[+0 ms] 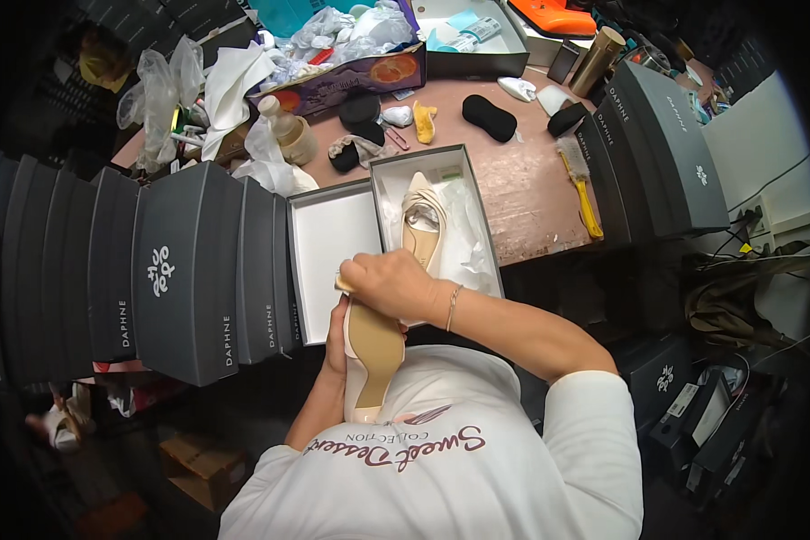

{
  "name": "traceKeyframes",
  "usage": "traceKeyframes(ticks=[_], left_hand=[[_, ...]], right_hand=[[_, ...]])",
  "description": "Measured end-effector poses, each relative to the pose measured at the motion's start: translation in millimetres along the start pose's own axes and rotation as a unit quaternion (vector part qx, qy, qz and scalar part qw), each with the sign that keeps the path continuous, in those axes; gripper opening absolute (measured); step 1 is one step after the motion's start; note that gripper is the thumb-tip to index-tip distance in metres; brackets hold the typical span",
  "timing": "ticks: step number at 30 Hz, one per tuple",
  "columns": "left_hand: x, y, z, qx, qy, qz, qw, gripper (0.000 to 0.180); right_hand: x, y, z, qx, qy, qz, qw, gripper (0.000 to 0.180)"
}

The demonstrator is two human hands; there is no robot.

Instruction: Cleaning shoes with a cloth and packing them into boxes with protective paper.

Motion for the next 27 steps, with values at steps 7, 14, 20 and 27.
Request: traceKeyframes(ticks=[7,14,20,27], left_hand=[[35.3,-8.6,24.4,0.02,-0.012,0.047,0.999,0.07],[20.4,-2.0,19.6,0.066,-0.022,0.107,0.992,0.066],[30.0,-2.0,15.8,0.038,-0.032,0.108,0.993,0.072],[36.1,1.1,22.6,0.062,-0.047,0.034,0.996,0.073]], right_hand=[[2.4,5.3,11.5,-0.044,0.027,0.024,0.998,0.026],[-4.8,-26.3,-9.2,-0.067,0.02,-0.043,0.997,0.014],[-12.6,-38.8,-11.0,-0.095,0.059,0.005,0.994,0.014],[-19.9,-28.9,-8.3,-0.101,0.08,-0.047,0.991,0.014]])
Point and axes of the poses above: each hand's wrist, its own y-axis towards the middle knuckle, its own x-axis out of the palm, z = x × y, the point moved 4 cm from there along y, towards the middle knuckle, and after that the axes turned 15 degrees about z, right-handed, at the moved point
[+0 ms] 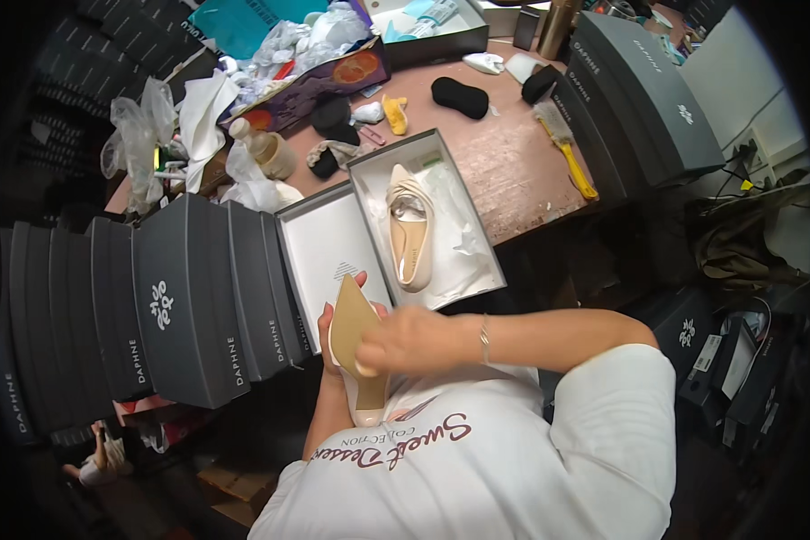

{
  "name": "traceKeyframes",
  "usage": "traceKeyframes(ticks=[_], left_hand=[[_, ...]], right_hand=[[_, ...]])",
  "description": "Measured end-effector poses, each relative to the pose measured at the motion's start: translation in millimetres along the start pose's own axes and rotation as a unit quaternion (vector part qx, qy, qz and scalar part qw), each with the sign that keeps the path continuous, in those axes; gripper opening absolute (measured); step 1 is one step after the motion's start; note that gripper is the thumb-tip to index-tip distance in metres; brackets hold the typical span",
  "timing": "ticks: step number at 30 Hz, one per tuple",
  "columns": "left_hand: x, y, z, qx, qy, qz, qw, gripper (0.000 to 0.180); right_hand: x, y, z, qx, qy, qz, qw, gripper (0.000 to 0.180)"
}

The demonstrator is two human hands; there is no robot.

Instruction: Cleaning shoes with a cloth and packing them into boxes with protective paper.

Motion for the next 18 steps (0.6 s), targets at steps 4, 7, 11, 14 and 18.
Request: traceKeyframes(ticks=[4,7,11,14,18], left_hand=[[-36.0,4.2,-20.0,-0.106,0.037,0.0,0.994,0.072],[2.9,3.5,-3.6,-0.06,0.102,-0.006,0.993,0.07],[-24.4,8.3,13.3,-0.034,0.013,0.054,0.998,0.073],[-34.0,14.1,19.1,-0.019,0.026,0.057,0.998,0.076],[-50.8,24.9,24.4,-0.024,0.0,0.078,0.997,0.076]], right_hand=[[0.9,22.2,64.5,0.221,-0.016,0.091,0.971,0.017],[18.1,20.4,130.6,0.442,0.348,0.281,0.777,0.029],[22.6,54.4,136.9,0.507,0.597,0.279,0.555,0.04],[25.2,66.3,149.6,0.507,0.621,0.255,0.54,0.033],[27.6,96.4,178.5,0.504,0.58,0.228,0.598,0.023]])
Point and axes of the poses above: each hand's wrist, its own y-axis towards the middle knuckle, its own x-axis out of the palm, z = x × y, the point moved 4 cm from there along y, towards the middle knuckle, and after that the axes turned 15 degrees about z, right-handed, at the moved point
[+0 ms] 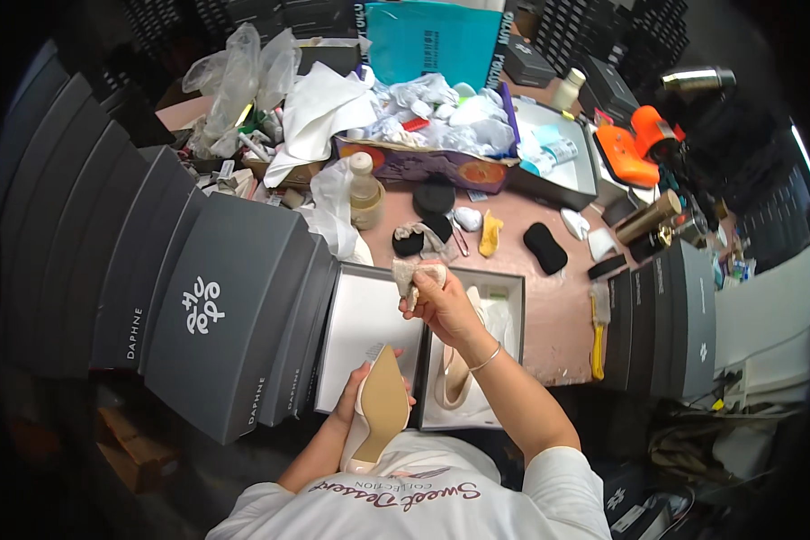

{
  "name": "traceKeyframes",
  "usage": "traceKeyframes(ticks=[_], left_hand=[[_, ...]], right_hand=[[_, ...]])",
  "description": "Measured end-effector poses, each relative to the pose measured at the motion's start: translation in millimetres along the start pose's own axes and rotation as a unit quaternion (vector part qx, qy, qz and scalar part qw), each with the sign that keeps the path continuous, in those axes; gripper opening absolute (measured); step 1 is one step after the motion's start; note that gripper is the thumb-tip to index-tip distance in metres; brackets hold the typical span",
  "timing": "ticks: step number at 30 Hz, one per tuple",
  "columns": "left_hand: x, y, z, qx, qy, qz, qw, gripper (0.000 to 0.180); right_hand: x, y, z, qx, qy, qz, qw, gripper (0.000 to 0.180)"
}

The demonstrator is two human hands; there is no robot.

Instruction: Cleaning shoes with a cloth and packing them into boxes with protective paper.

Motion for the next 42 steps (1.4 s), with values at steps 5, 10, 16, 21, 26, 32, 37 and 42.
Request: traceKeyframes(ticks=[5,10,16,21,26,32,37,42], left_hand=[[-3.5,6.4,9.9,0.0,-0.015,0.008,1.0,0.076],[-13.4,13.0,13.5,-0.001,-0.035,0.031,0.999,0.074],[-24.0,20.1,13.6,0.002,-0.045,0.033,0.998,0.073],[-24.7,22.9,7.9,-0.01,-0.052,0.025,0.998,0.071],[-22.7,18.9,8.9,0.004,-0.047,0.028,0.998,0.07],[-23.2,14.9,6.9,0.004,-0.06,0.024,0.998,0.072],[-14.0,14.3,11.1,0.007,-0.025,0.0,1.0,0.076],[-18.7,9.9,10.4,0.01,-0.069,0.003,0.998,0.079]], right_hand=[[36.7,83.3,-51.9,-0.185,-0.27,0.006,0.945,0.031],[103.2,144.2,-87.0,-0.548,-0.51,0.064,0.66,0.025],[106.1,179.4,-53.3,-0.55,-0.616,0.055,0.562,0.037],[87.0,180.0,-33.8,-0.572,-0.557,0.032,0.601,0.058],[83.8,185.5,-39.9,-0.536,-0.5,0.013,0.68,0.059],[37.0,158.2,-84.6,-0.589,-0.348,0.226,0.693,0.044],[-17.8,162.2,-75.8,-0.322,0.034,0.264,0.909,0.043],[58.1,157.2,-65.6,-0.591,-0.434,0.128,0.668,0.049]])
Point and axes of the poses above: each hand's wrist, its own y-axis towards the middle knuckle, its own x-axis out of the palm, z = x × y, the point moved 4 cm from there along y, towards the middle knuckle, and after that the axes turned 15 degrees about z, right-handed, at the moved point
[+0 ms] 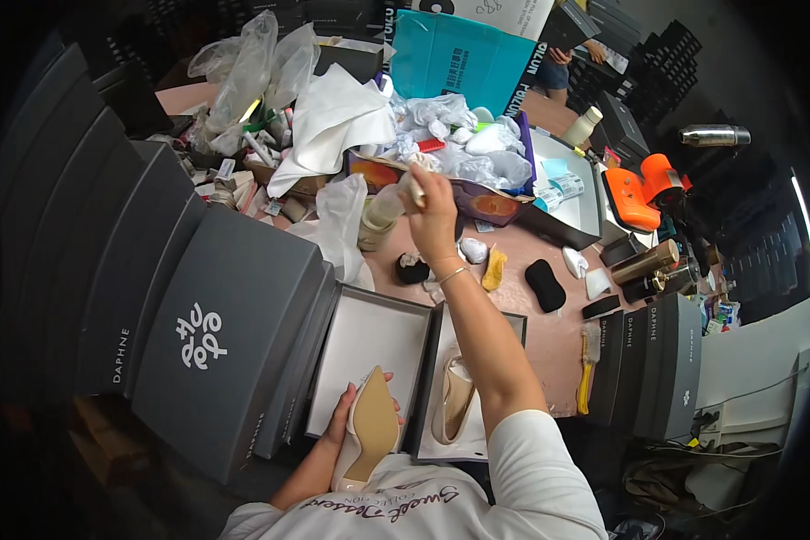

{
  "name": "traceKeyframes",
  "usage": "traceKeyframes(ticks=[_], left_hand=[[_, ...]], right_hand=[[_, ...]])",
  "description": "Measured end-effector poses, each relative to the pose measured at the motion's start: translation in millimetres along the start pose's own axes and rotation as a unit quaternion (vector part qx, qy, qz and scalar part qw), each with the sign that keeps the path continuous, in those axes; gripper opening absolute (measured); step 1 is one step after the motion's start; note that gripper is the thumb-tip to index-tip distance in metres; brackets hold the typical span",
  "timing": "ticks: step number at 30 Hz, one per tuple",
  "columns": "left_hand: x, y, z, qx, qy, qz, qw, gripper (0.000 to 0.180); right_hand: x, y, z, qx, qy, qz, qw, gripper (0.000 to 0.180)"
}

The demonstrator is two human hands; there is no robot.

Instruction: Cleaning shoes with a cloth and packing them into boxes with protective paper.

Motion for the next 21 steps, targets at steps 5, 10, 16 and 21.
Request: traceKeyframes(ticks=[5,10,16,21], left_hand=[[-2.1,-4.8,4.1,0.027,-0.008,0.007,1.0,0.076],[-2.0,-26.1,5.8,0.069,-0.025,0.017,0.997,0.074],[11.2,-20.2,-1.6,0.092,0.046,-0.026,0.994,0.069],[11.7,-20.7,-27.8,-0.012,0.057,-0.049,0.997,0.062]], right_hand=[[38.6,-15.1,6.1,-0.07,-0.075,-0.091,0.991,0.046],[-47.4,-35.6,-78.7,-0.027,0.039,-0.203,0.978,0.022],[-168.4,-187.4,-198.0,-0.129,0.092,-0.398,0.903,0.019],[-154.2,-170.7,-167.4,-0.027,0.03,-0.27,0.962,0.023]])
Point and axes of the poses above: each hand's wrist, its own y-axis towards the middle knuckle, its own x-axis out of the palm, z = x × y, the point moved 4 cm from there along y, towards the middle knuckle, and after that the axes turned 15 degrees about z, right-handed, at the moved point
